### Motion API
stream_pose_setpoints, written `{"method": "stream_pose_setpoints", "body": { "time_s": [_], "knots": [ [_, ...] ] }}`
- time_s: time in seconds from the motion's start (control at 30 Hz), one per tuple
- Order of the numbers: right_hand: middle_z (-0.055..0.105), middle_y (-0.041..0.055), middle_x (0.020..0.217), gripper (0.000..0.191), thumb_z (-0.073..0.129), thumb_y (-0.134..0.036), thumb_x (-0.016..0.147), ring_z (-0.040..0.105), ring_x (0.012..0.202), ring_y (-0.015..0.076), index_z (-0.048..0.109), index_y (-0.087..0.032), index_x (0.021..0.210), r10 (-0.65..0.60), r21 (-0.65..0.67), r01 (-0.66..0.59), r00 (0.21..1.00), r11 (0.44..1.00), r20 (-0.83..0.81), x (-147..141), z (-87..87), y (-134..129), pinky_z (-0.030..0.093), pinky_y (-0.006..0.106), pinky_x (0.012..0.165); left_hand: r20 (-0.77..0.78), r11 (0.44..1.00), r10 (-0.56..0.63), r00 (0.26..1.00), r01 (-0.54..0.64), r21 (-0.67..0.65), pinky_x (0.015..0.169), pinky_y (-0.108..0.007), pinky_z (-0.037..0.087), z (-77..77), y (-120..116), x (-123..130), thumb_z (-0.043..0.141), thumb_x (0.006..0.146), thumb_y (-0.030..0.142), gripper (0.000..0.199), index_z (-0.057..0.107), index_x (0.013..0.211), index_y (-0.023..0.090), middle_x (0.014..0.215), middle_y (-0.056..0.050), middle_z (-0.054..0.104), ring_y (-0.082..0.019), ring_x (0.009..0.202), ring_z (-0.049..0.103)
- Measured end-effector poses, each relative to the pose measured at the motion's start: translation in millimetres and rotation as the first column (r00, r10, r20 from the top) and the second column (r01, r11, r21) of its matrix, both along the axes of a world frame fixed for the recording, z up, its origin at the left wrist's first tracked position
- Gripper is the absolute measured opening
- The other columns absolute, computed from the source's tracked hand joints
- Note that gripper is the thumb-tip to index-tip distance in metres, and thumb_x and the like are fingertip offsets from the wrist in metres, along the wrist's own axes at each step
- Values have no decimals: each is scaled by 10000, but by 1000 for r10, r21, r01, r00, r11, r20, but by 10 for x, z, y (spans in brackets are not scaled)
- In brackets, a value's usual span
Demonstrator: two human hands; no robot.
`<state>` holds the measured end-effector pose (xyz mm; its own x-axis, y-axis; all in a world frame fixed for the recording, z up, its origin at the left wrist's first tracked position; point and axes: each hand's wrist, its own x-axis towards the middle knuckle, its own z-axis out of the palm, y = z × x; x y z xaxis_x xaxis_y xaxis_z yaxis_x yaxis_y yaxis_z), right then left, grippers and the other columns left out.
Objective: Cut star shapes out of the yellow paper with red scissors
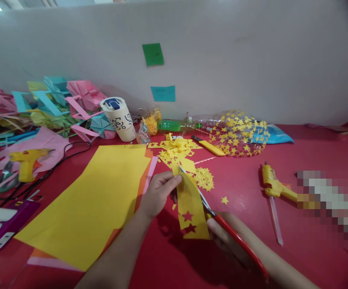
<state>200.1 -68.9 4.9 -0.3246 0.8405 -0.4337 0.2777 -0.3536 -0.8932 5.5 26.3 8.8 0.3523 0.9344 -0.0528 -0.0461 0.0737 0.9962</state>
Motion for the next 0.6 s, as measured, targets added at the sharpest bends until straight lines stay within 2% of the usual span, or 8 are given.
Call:
{"method": "stream_pose_setpoints", "body": {
  "time_s": [0.27,0.4,0.6],
  "knots": [
    [312,-93,465,555,503,-734,806,249,384,56,394,-219,629,-43,-45,43,999,998,-4,-12,60,36,188,206,369,58,998,43,997,-41,-37,480,-216,432,-22,9,14,643,815,380,329,564,583,160,507,40,495,-98,475,527],
    [324,-101,446,471,503,-617,860,256,349,48,380,-223,633,-20,-38,21,1000,999,19,6,27,49,193,203,364,76,997,65,995,-61,-50,509,-221,430,-38,19,21,673,782,361,293,606,587,154,533,28,534,-101,503,524],
    [329,-114,433,432,529,-567,862,276,307,36,393,-220,644,-25,-65,32,995,997,97,33,-41,79,211,180,340,76,983,149,986,-139,-116,548,-244,432,-32,32,-7,707,739,368,228,650,651,166,584,14,590,-127,551,551]
  ]
}}
